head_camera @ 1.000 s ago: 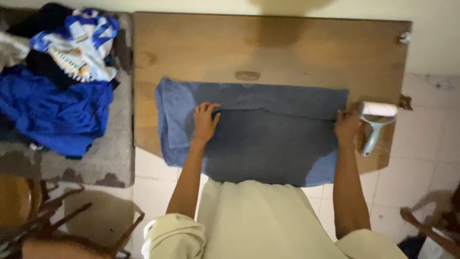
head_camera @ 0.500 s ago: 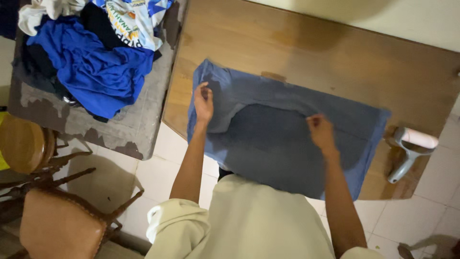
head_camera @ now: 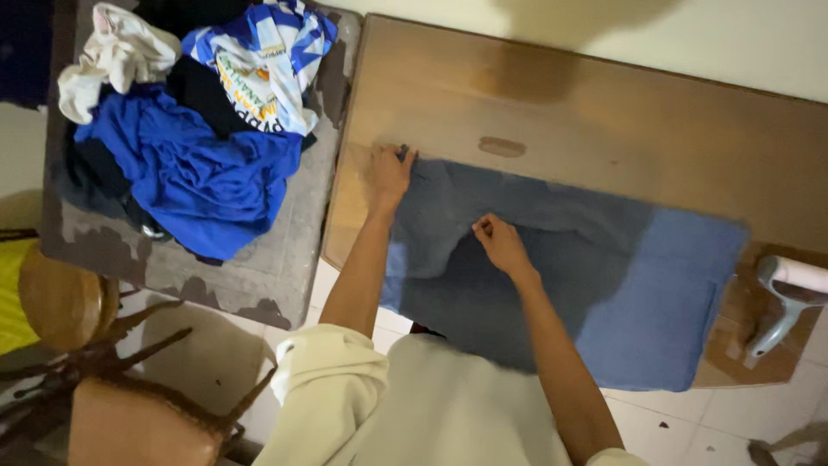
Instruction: The person uses a lint roller on a t-shirt spread on a table, then folds the t-shirt and places it into a wardrobe drawer.
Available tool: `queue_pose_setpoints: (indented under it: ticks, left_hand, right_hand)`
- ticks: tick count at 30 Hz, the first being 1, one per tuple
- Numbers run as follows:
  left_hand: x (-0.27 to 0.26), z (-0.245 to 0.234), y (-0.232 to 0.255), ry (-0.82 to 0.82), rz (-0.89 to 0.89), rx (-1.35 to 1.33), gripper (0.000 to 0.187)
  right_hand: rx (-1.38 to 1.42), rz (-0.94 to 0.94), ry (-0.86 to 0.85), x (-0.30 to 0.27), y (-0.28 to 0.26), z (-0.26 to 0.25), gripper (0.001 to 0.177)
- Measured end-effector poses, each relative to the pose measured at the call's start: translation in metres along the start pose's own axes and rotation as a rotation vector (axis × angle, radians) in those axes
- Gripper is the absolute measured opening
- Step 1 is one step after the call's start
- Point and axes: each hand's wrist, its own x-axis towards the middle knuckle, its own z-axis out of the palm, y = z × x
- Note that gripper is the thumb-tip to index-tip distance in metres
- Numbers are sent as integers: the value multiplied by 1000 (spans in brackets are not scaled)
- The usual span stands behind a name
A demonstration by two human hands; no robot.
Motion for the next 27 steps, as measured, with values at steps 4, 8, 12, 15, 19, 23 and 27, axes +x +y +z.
queue_pose_setpoints:
  ticks: [4, 8, 12, 15, 19, 23, 27]
  left_hand:
    - [21, 26, -31, -27, -121, -477, 38]
    - [17, 29, -59, 83, 33, -518, 34]
    - [3, 14, -49, -12, -75, -339, 39]
    - [-11, -14, -33, 0, 12, -423, 51]
    - [-35, -47, -21, -26, 25, -428, 56]
    - [-66, -58, -12, -200, -177, -333, 59]
    - [-85, -53, -13, -74, 149, 14, 45]
  right_hand:
    - [78, 24, 43, 14, 13, 5, 26]
    - [112, 63, 27, 16, 19, 6, 25]
    - [95, 62, 35, 17, 22, 8, 25]
    - [150, 61, 53, 14, 22, 10, 29]
    - [138, 254, -19, -2, 8, 20, 41]
    - [-73, 135, 47, -17, -13, 59, 48]
    - [-222, 238, 77, -22, -22, 87, 47]
